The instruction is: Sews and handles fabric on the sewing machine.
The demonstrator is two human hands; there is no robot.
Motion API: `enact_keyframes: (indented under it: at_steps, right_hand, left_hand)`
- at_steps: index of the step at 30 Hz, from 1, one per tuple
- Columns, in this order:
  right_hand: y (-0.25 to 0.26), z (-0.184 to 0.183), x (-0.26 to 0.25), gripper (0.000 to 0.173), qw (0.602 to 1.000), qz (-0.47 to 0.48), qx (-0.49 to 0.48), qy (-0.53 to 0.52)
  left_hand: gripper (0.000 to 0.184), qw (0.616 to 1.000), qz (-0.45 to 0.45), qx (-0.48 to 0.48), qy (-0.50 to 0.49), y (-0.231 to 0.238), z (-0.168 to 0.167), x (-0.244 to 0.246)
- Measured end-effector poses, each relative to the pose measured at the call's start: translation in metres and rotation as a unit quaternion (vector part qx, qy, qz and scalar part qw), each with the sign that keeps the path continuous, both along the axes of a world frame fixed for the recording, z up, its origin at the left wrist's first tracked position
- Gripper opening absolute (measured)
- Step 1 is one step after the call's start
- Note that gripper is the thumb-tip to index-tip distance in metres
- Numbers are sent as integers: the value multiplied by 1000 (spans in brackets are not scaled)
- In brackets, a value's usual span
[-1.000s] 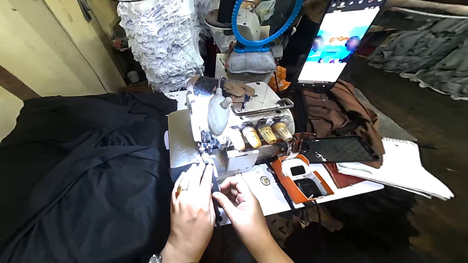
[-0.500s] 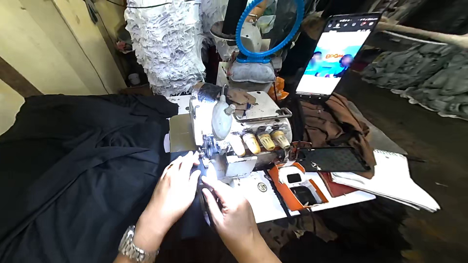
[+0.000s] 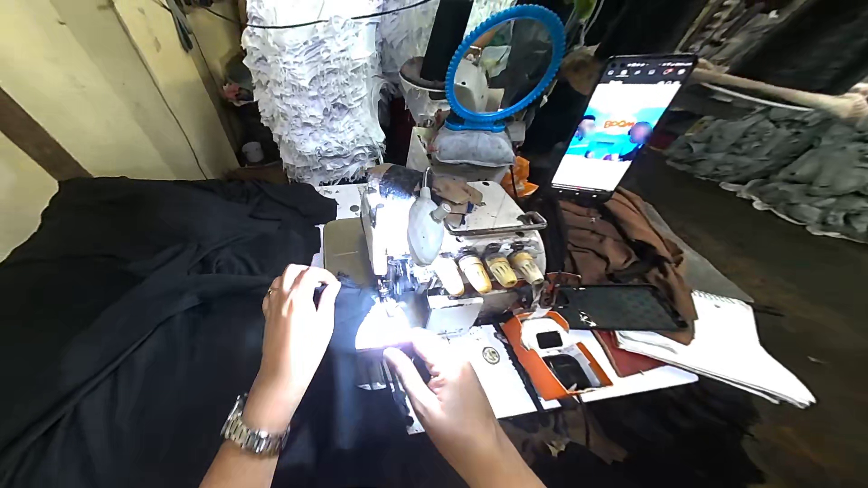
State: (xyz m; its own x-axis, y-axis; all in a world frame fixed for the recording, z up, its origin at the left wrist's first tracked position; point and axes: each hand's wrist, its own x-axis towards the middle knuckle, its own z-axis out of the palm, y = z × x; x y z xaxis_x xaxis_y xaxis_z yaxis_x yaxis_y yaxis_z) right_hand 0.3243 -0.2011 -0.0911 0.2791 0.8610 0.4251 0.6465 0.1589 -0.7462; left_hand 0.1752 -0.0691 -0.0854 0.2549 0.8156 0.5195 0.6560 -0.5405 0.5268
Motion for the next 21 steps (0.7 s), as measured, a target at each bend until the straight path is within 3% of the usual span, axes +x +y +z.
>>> enact_keyframes:
  at_steps: [4, 8, 11, 15, 17, 21]
  right_hand:
    - [10, 0, 2, 18, 998, 45, 44, 30]
    - [7, -5, 10, 18, 992, 112, 18, 49]
    - [3, -5, 24, 17, 997, 9, -41, -65]
    - [2, -4, 34, 25, 976, -92, 7, -198]
    - [-8, -8, 40, 29, 966, -101, 23, -236]
    - [-54, -40, 44, 39, 946, -47, -97, -307]
  left_hand:
    - [18, 1000, -13, 15, -17, -45, 6, -8]
    - [15, 997, -68, -13, -40, -85, 2, 9]
    - [18, 994, -105, -29, -32, -94, -7, 29]
    - [14, 993, -88, 16, -76, -74, -5, 50]
    - [13, 995, -58, 45, -73, -60, 1, 38]
    - [29, 995, -90, -5, 50, -48, -8, -1]
